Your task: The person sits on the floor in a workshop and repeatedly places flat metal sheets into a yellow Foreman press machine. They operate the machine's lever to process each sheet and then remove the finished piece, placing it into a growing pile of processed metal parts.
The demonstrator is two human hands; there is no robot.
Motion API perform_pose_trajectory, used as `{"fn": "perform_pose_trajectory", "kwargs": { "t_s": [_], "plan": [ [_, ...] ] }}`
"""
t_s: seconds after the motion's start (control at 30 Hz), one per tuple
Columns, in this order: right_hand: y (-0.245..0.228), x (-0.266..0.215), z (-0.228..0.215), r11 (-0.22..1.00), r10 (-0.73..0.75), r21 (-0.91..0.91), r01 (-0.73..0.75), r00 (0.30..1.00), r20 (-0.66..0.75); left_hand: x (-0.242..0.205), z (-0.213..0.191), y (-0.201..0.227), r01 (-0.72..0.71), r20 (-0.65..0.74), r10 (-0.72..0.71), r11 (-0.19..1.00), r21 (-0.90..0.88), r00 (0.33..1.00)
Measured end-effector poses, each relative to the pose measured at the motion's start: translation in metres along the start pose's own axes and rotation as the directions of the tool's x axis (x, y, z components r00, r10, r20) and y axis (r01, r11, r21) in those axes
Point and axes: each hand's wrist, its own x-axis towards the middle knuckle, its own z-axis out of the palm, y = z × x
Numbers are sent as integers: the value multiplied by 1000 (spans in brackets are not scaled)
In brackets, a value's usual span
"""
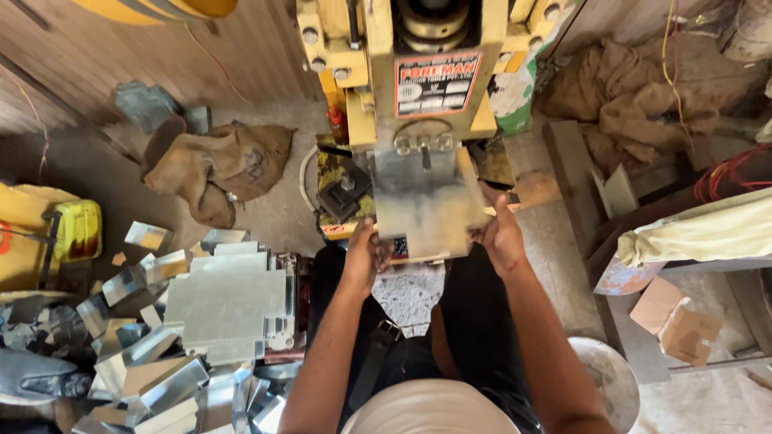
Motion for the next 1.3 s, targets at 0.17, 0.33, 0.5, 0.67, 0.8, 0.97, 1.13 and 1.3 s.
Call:
{"fn": "perform_pose_trajectory", "kwargs": {
  "t_s": [0.17,0.33,0.5,0.67,0.8,0.97,1.13,1.3],
  "plan": [
    [-3,26,-8,990,20,138,-24,999,26,18,-17,-17,5,50,-5,1000,-3,999],
    [3,70,-11,989,143,-36,-141,986,85,35,-20,-36,-93,313,93,996,-14,945],
    [0,5,16,971,-32,234,53,995,-93,5,3,-26,-16,310,21,1000,-16,950],
    [9,-112,56,983,134,56,-176,889,438,6,38,-53,-309,429,350,937,-165,832],
    [-4,-122,28,981,-140,-75,178,924,356,18,48,-34,-90,-29,89,995,-41,996],
    [-23,-51,-12,296,-645,-853,430,749,154,4,40,-18,-53,-61,44,987,-149,997],
    [10,-16,-24,866,-126,-491,97,992,-26,0,18,-31,-188,-31,195,969,160,980],
    [29,7,-32,898,-224,-403,179,972,-66,3,4,-9,-80,-42,89,980,184,995]
  ]
}}
